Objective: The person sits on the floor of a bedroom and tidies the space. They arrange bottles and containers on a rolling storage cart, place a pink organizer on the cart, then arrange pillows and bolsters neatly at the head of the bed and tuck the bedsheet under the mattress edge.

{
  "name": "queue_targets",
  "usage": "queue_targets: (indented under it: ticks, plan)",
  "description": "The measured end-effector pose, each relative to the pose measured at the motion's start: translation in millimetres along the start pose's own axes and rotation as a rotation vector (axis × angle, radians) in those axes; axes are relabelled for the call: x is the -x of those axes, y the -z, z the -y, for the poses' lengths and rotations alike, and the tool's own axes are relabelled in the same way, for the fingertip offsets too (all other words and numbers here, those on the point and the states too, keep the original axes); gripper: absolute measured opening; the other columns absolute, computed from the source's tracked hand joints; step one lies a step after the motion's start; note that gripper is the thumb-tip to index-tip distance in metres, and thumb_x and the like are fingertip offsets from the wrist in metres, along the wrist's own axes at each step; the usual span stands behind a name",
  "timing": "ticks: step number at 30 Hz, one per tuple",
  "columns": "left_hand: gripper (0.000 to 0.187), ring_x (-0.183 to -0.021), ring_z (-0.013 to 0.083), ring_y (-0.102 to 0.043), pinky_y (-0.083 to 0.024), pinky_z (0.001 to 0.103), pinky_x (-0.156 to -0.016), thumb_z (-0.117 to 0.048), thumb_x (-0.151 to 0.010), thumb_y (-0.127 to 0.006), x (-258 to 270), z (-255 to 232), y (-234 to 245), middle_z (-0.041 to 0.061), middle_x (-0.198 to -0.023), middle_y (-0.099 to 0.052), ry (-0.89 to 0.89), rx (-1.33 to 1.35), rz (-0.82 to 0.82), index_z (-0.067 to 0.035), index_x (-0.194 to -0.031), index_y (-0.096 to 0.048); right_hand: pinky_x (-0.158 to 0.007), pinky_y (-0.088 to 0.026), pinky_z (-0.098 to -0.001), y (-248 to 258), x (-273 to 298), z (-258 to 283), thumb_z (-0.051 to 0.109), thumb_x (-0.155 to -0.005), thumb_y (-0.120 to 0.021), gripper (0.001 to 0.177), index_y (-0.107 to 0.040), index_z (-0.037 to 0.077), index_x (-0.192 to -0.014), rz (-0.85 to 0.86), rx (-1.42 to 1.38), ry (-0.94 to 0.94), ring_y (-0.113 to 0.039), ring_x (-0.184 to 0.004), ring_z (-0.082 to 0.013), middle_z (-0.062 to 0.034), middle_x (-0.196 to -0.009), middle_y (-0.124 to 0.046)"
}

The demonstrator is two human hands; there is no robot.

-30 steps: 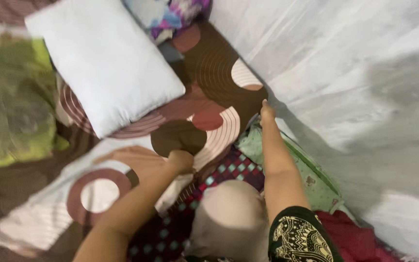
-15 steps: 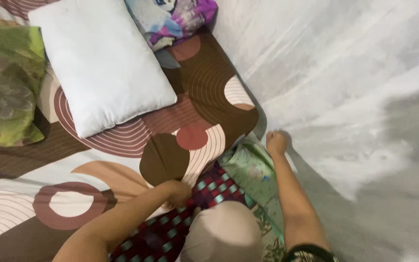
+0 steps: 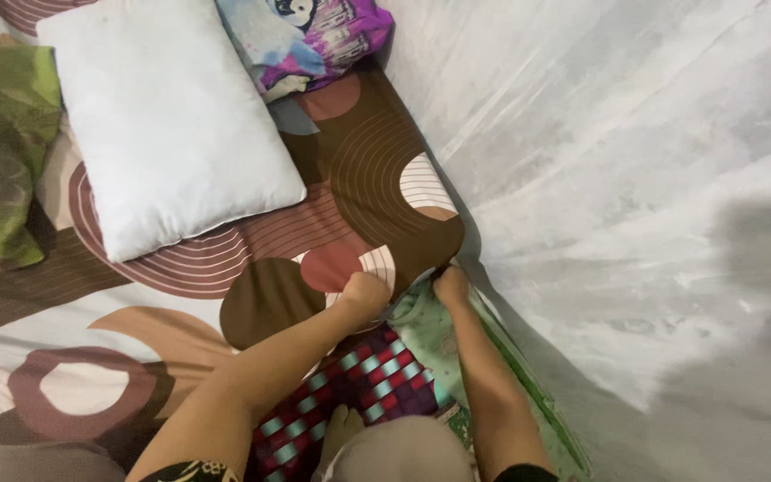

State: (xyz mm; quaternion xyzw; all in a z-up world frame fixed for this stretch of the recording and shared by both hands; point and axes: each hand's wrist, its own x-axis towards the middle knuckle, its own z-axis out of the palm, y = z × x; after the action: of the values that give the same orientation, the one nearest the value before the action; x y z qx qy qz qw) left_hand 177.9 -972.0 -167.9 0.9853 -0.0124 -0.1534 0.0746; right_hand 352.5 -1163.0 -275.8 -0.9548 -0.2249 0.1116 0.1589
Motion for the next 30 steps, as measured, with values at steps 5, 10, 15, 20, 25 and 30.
queue_targets:
  ticks: [5,10,15,20,25,30]
  plan:
    - [0.022,-0.101,0.0318,-0.072,-0.059,0.05,-0.077,-0.018,-0.088,-0.064,-23.7,-16.5,-42.0,0.015,-0.107,-0.075,-0.081,0.046,0.198,-0.007,-0.101,-0.078,-0.073,-0.055,-0.0495,-4.2,17.4,-17.6,0.03,-0.088,-0.07,0.028,-0.078,0.007,-0.102,-0.157,-0.079,-0.239,-0.071,-0.082,-0.0399,-0.0217,-0.094,-0.075]
    - [0.021,-0.095,0.032,-0.074,-0.062,0.046,-0.072,-0.014,-0.089,-0.063,-29.1,-56.0,-57.3,0.016,-0.108,-0.074,0.025,0.185,-0.023,-0.005,-0.101,-0.077,-0.08,-0.055,-0.0471,-0.6,-36.7,-14.4,0.033,-0.092,-0.07,0.035,-0.074,0.004,-0.111,0.0,-0.299,-0.425,-0.07,-0.091,-0.0363,-0.0201,-0.104,-0.073]
    - [0.021,-0.086,0.0326,-0.072,-0.057,0.046,-0.071,-0.027,-0.088,-0.068,29.5,-26.8,-12.9,0.015,-0.097,-0.075,-0.027,0.421,-0.238,-0.007,-0.093,-0.074,-0.087,-0.055,-0.0448,43.7,-88.1,-25.1,0.037,-0.096,-0.07,0.043,-0.07,0.0,-0.119,0.168,-1.253,-0.717,-0.069,-0.1,-0.0327,-0.0186,-0.115,-0.072]
    - [0.03,-0.086,0.0292,-0.073,-0.057,0.043,-0.07,-0.036,-0.076,-0.077,59.3,6.1,-4.7,0.013,-0.094,-0.075,0.06,0.296,0.055,-0.01,-0.091,-0.074,-0.093,-0.055,-0.0403,39.2,-114.0,-1.1,0.04,-0.1,-0.071,0.053,-0.067,-0.005,-0.128,0.142,-1.533,-0.625,-0.069,-0.107,-0.0289,-0.0186,-0.125,-0.071]
    - [0.02,-0.083,0.0296,-0.074,-0.058,0.045,-0.065,-0.027,-0.091,-0.064,37.5,5.8,-39.1,0.013,-0.093,-0.075,-0.077,0.17,0.002,-0.011,-0.088,-0.076,-0.09,-0.058,-0.0428,26.5,-121.9,-1.9,0.03,-0.095,-0.073,0.049,-0.066,-0.006,-0.128,0.038,-1.621,-0.648,-0.069,-0.105,-0.0293,-0.0191,-0.125,-0.07]
    - [0.023,-0.081,0.0326,-0.073,-0.057,0.045,-0.067,-0.026,-0.091,-0.063,53.3,18.9,-40.8,0.016,-0.089,-0.074,-0.14,0.229,-0.07,-0.009,-0.086,-0.077,-0.089,-0.058,-0.041,4.6,-120.8,-4.7,0.029,-0.097,-0.072,0.047,-0.065,-0.007,-0.126,-0.023,-1.711,-0.837,-0.07,-0.104,-0.03,-0.0196,-0.123,-0.072]
